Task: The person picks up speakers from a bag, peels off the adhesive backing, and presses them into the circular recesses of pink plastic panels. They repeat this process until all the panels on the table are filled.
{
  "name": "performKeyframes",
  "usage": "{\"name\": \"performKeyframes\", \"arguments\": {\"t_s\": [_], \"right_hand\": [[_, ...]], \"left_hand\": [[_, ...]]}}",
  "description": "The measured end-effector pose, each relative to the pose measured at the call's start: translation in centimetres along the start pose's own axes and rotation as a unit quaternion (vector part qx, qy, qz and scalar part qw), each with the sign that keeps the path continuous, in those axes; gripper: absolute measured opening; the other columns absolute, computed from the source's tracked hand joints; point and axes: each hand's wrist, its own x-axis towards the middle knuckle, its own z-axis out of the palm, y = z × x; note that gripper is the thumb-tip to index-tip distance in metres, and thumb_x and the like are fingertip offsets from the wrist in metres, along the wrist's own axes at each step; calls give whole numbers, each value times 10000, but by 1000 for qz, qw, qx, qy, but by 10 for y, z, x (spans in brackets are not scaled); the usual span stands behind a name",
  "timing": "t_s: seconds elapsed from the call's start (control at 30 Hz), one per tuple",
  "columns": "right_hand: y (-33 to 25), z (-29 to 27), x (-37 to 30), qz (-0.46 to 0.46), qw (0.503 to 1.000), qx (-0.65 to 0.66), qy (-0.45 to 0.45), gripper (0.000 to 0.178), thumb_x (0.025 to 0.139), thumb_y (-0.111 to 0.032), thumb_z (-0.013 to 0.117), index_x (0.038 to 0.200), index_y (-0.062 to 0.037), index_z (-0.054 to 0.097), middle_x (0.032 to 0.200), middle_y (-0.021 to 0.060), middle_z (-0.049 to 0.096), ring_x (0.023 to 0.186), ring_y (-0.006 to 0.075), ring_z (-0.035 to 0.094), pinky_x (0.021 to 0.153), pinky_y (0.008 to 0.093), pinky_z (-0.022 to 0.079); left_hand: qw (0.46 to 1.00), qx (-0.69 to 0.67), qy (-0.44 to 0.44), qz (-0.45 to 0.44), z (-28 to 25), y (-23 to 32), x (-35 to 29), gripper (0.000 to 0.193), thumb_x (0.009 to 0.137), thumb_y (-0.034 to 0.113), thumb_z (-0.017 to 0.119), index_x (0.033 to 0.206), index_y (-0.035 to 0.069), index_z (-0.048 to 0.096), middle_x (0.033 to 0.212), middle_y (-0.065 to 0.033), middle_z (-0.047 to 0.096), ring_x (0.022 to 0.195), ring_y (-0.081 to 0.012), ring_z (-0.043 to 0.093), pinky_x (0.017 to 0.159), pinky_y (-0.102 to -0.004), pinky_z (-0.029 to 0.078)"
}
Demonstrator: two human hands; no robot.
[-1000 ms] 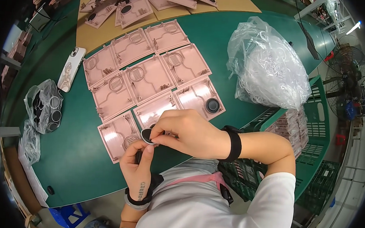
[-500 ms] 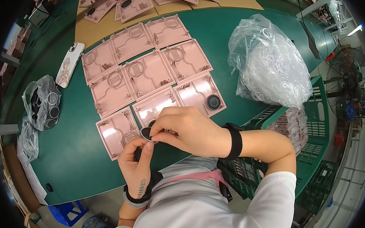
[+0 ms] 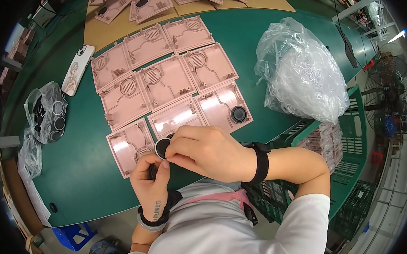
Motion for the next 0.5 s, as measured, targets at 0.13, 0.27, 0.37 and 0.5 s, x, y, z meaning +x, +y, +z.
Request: {"name": "performKeyframes", "arguments": {"t_s": [0.13,0.27,0.37,0.5], "right_hand": [[0,1,0,22,1000,13,5,168,751,-36,722,903,-55,652,881,69,638,734,219,641,626,302,527],[1,2,-1,41,999,15,14,175,743,-39,727,898,-52,646,889,72,641,727,221,644,625,298,529],[3,3,0,31,999,18,12,185,741,-43,729,904,-50,640,888,73,641,712,220,642,606,291,527],[4,2,1,41,998,35,11,184,741,-39,724,905,-50,639,886,73,641,700,212,638,586,287,523]], "left_hand": [[1000,4,5,9,2,0,1,86,818,-12,661,850,-12,582,828,-11,546,615,-58,403,557,-195,324],[999,40,7,23,3,2,0,85,823,-7,657,854,-8,577,829,-21,550,623,-68,418,563,-200,333],[996,74,15,42,4,3,0,82,828,-3,653,854,-6,575,825,-29,553,627,-78,428,568,-204,340],[998,58,9,32,3,-1,1,78,830,0,652,854,-3,578,820,-39,560,635,-88,441,570,-212,350]]}}
